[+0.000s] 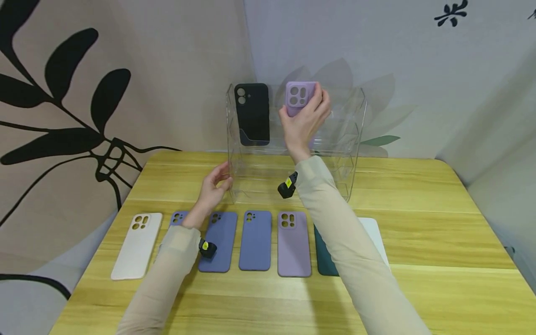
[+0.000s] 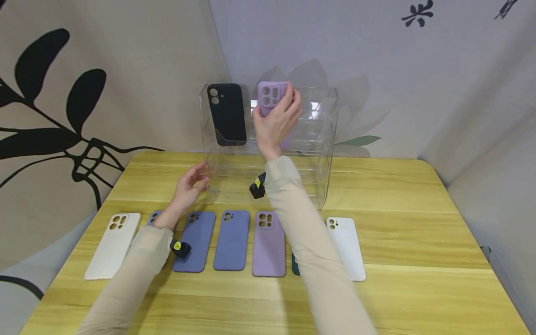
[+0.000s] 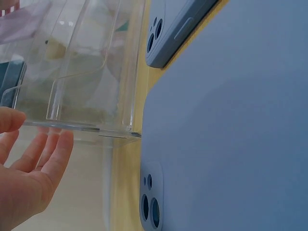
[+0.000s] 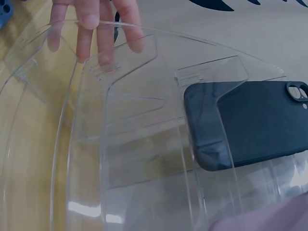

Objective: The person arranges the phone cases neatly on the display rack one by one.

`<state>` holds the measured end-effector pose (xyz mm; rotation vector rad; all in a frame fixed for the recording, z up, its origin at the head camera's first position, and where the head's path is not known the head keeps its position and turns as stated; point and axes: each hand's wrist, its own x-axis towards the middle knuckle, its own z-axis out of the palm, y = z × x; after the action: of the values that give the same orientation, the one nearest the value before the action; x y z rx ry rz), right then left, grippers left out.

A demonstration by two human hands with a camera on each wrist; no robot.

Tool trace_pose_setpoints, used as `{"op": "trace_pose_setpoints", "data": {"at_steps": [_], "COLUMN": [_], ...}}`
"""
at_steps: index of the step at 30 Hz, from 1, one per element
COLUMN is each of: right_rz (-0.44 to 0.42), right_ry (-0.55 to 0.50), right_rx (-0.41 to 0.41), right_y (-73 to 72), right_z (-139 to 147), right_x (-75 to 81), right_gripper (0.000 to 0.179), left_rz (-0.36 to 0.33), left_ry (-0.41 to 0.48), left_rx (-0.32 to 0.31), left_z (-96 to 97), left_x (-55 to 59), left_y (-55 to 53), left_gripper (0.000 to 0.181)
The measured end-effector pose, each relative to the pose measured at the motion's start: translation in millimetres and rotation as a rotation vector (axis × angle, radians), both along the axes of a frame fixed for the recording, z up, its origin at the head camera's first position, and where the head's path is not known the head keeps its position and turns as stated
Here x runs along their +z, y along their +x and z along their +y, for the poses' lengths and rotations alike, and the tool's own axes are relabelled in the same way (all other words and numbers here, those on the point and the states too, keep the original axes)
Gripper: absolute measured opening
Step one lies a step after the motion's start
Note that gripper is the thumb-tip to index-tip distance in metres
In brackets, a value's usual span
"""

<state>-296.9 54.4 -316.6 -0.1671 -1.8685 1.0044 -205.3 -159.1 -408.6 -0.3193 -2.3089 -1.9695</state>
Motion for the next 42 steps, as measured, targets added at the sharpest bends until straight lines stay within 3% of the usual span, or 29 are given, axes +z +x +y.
{"op": "trace_pose_setpoints", "data": {"at_steps": [6,11,15,18,22,26,34,42], "right_rz": [-0.050,-0.064,-0.005,0.058,0.088,0.099,0.135,0.120], "right_ry": [0.024,0.030,0.046,0.076,0.123,0.134,0.097,0.077], "right_rx": [-0.025,0.016,0.065,0.101,0.161,0.224,0.337,0.409], "right_y": [-0.6,1.1,3.6,7.0,15.2,25.0,45.0,68.4], "right_z": [1.4,3.1,6.3,8.8,10.5,11.1,13.5,18.1], "right_x": [-0.6,-1.7,-2.7,-1.4,2.7,7.3,12.8,8.8], "right_gripper": [0.080,0.083,0.084,0.080,0.076,0.074,0.072,0.073], "left_rz": [0.014,0.023,0.039,0.054,0.054,0.040,0.031,0.037], "left_ry": [-0.005,0.000,0.009,0.008,-0.004,-0.007,-0.023,-0.016], "left_rx": [-0.004,-0.007,-0.013,-0.007,0.002,-0.001,-0.005,0.001], "left_z": [0.6,0.7,1.0,-0.9,-1.8,0.1,0.0,0.1], "left_x": [-0.9,-2.4,-3.4,-10.7,-10.4,-2.2,-1.6,-0.7], "left_y": [-1.4,-2.5,-3.4,-8.0,-7.7,-2.8,-3.0,-1.8], "left_gripper": [0.047,0.047,0.046,0.046,0.046,0.046,0.047,0.046]}}
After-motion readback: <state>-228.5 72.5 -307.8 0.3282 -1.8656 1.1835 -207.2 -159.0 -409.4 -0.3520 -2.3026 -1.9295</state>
